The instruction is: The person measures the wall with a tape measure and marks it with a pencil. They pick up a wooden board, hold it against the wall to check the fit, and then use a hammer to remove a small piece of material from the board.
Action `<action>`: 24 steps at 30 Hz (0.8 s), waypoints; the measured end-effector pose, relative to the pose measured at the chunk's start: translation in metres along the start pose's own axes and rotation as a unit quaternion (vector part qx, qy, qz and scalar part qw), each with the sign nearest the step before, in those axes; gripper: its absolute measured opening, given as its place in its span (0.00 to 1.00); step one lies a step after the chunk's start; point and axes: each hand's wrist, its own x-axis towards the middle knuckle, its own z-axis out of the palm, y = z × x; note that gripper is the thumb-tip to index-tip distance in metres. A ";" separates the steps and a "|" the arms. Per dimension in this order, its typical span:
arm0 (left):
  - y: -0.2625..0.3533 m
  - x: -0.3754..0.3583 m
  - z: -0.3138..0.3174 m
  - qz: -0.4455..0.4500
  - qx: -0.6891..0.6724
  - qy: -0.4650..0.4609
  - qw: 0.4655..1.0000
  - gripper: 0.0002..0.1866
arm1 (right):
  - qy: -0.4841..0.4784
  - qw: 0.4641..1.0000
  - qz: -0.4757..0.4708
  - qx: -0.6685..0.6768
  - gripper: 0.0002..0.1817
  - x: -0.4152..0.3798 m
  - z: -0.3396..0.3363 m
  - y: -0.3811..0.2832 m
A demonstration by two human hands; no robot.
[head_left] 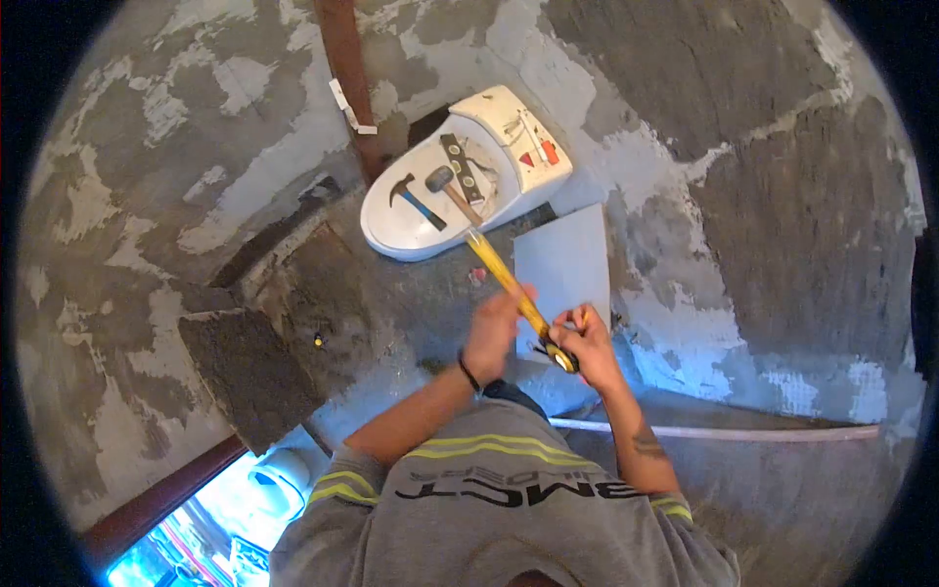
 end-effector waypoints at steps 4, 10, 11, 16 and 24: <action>-0.023 -0.021 -0.004 -0.262 -0.358 0.032 0.896 0.20 | -0.002 1.000 0.004 0.025 0.19 0.006 -0.007 0.001; -0.003 0.014 -0.050 -0.236 -0.414 0.020 0.879 0.16 | -0.031 0.999 0.007 0.044 0.19 -0.006 -0.003 0.004; -0.001 0.017 -0.046 -0.221 -0.449 0.021 0.866 0.16 | -0.044 0.997 0.015 0.064 0.18 -0.006 0.000 0.004; -0.020 0.037 -0.049 -0.156 -0.307 0.130 0.930 0.08 | -0.055 0.997 0.004 0.049 0.16 -0.001 0.004 0.024; 0.063 0.067 -0.134 -0.028 -0.182 0.368 0.911 0.09 | -0.046 0.966 -0.111 0.230 0.16 -0.044 -0.043 0.046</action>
